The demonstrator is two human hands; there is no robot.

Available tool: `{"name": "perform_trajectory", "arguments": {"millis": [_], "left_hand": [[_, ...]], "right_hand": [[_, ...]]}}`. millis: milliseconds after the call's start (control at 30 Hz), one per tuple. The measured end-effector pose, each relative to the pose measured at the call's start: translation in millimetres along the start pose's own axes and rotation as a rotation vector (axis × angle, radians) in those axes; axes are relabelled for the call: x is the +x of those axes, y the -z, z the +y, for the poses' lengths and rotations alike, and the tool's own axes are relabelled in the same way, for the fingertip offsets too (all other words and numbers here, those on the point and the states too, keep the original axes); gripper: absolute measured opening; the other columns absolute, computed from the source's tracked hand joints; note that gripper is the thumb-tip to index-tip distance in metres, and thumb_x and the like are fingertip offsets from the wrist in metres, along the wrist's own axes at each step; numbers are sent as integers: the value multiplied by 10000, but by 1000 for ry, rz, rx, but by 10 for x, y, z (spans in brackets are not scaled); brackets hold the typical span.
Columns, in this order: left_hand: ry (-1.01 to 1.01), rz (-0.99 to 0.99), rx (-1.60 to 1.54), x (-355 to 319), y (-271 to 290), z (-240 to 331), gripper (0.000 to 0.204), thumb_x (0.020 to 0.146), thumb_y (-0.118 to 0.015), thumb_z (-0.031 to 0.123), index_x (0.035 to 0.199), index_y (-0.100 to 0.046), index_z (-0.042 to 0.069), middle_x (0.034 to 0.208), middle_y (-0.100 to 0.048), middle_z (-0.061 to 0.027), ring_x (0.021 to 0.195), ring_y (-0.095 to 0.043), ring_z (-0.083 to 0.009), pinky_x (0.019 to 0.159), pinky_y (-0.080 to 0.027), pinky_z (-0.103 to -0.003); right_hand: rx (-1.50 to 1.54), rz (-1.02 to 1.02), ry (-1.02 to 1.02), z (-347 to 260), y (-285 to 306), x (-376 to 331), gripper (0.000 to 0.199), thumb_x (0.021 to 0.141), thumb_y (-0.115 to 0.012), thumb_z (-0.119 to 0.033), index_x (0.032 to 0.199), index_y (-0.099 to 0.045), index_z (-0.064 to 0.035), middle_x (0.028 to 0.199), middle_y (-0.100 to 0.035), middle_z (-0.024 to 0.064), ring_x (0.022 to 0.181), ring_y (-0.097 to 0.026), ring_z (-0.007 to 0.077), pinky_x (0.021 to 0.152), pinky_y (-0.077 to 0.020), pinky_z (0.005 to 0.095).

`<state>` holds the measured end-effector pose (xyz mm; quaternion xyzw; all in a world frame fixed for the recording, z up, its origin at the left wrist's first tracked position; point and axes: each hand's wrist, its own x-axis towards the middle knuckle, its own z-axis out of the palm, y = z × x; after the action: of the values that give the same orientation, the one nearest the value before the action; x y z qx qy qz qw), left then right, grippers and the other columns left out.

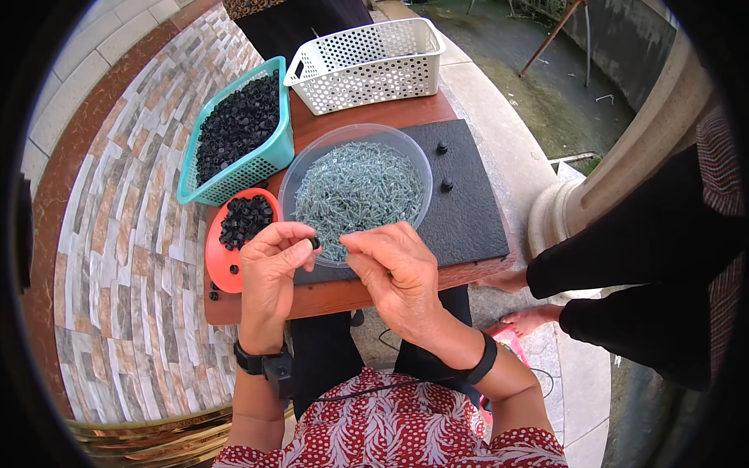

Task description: Sorting and inspecting small black plastic components by hand and placing them into separate containers.

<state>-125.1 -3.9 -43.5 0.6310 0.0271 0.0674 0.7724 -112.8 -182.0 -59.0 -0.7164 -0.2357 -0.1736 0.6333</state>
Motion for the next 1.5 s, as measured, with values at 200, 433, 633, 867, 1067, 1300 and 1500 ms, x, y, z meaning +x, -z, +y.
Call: {"name": "perform_trajectory", "arguments": {"millis": [200, 433, 633, 867, 1067, 1300, 1500], "left_hand": [[-8, 4, -32, -177, -79, 120, 164, 789, -672, 20, 936, -639, -44, 803, -635, -52, 670, -560, -91, 606, -440, -203], [88, -56, -341, -298, -44, -17, 141, 828, -630, 9, 956, -614, -47, 855, -621, -76, 689, -555, -136, 653, -459, -254], [108, -48, -411, -350, -105, -52, 165, 831, -634, 21, 977, -591, -43, 890, -621, -91, 724, -568, -150, 683, -470, -264], [44, 52, -302, -547, -187, -111, 177, 820, -644, 11, 979, -591, -48, 918, -636, -110, 772, -615, -159, 699, -525, -269], [52, 66, -345, -500, -89, -195, 183, 842, -637, 59, 989, -585, -38, 889, -640, -123, 739, -606, -148, 663, -510, -266], [76, 44, -384, -477, -17, -211, 188, 856, -629, 86, 995, -590, -36, 851, -643, -126, 689, -582, -132, 631, -479, -247], [121, 54, -372, -485, 39, -226, 181, 855, -631, 90, 978, -600, -39, 822, -644, -123, 660, -578, -131, 617, -477, -236]], "right_hand": [[-44, -57, 200, -27, -196, 95, 269, 690, -696, 2, 946, -672, -77, 898, -616, 66, 813, -526, 221, 710, -427, 311], [153, -6, 63, -34, -244, -15, 212, 690, -696, -3, 892, -681, -70, 911, -617, 70, 823, -528, 219, 711, -428, 308], [-15, 32, 205, -40, -220, -60, 263, 643, -686, 4, 899, -687, -55, 925, -612, 75, 822, -526, 229, 687, -443, 313], [-337, 46, 432, -88, -250, -231, 381, 532, -632, 18, 913, -648, 25, 912, -592, 112, 778, -532, 264, 611, -465, 315], [-201, -50, 281, -35, -125, -139, 306, 622, -678, 40, 919, -663, -31, 865, -600, 84, 746, -528, 241, 608, -445, 323], [-495, -85, 199, 332, -94, 343, 101, 672, -701, -41, 749, -636, -44, 674, -527, 88, 695, -505, 270, 588, -415, 384], [-807, -262, 189, 455, -362, 493, 119, 651, -697, -98, 662, -610, -18, 705, -582, 129, 720, -539, 309, 610, -443, 403]]}}
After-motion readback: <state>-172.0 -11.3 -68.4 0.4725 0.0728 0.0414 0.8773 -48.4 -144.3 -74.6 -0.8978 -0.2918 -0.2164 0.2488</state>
